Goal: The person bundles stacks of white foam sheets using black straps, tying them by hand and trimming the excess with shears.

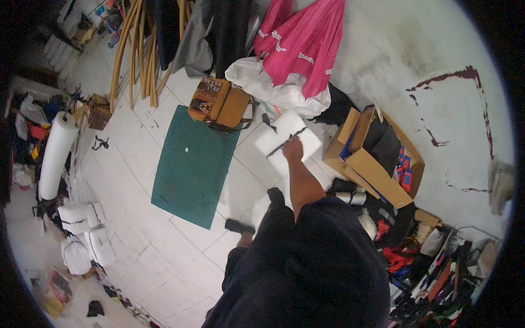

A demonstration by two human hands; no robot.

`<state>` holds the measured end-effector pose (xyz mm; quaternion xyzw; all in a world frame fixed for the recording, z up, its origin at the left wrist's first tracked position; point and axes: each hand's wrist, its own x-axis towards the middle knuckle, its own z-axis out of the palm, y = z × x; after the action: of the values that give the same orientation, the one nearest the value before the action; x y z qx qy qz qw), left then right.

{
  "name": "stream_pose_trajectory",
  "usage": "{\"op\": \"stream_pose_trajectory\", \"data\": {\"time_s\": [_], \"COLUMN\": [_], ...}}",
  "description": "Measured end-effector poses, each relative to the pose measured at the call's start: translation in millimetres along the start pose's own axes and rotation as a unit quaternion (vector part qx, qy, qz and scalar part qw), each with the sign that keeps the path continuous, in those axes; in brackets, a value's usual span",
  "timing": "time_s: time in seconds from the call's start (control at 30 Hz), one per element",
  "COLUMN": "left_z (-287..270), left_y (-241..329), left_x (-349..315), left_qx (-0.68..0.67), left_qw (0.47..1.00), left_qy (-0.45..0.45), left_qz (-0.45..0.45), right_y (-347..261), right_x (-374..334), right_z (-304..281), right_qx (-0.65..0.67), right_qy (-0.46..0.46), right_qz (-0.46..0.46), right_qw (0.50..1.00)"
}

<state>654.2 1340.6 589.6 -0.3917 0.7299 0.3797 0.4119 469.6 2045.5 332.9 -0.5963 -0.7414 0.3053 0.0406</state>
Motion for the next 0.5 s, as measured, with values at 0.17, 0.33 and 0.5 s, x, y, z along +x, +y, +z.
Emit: {"op": "stream_pose_trajectory", "data": {"time_s": [0.17,0.33,0.5], "left_z": [33,16,-67], "left_y": [-50,-95,-131], "left_x": [-3,27,93], "left_qx": [-0.065,-0.167,-0.302], "left_qw": [0.995,0.982,0.949], "left_qy": [-0.040,-0.025,0.039], "left_qz": [-0.059,-0.082,-0.075], "right_y": [-17,-60,-103], "right_x": [-66,-215,-318], "right_z": [44,119,176], "right_qx": [-0.188,-0.332,-0.377], "right_qy": [-0.222,-0.445,-0.481], "right_qz": [-0.206,-0.308,-0.428], "right_qw": [0.934,0.772,0.665]}}
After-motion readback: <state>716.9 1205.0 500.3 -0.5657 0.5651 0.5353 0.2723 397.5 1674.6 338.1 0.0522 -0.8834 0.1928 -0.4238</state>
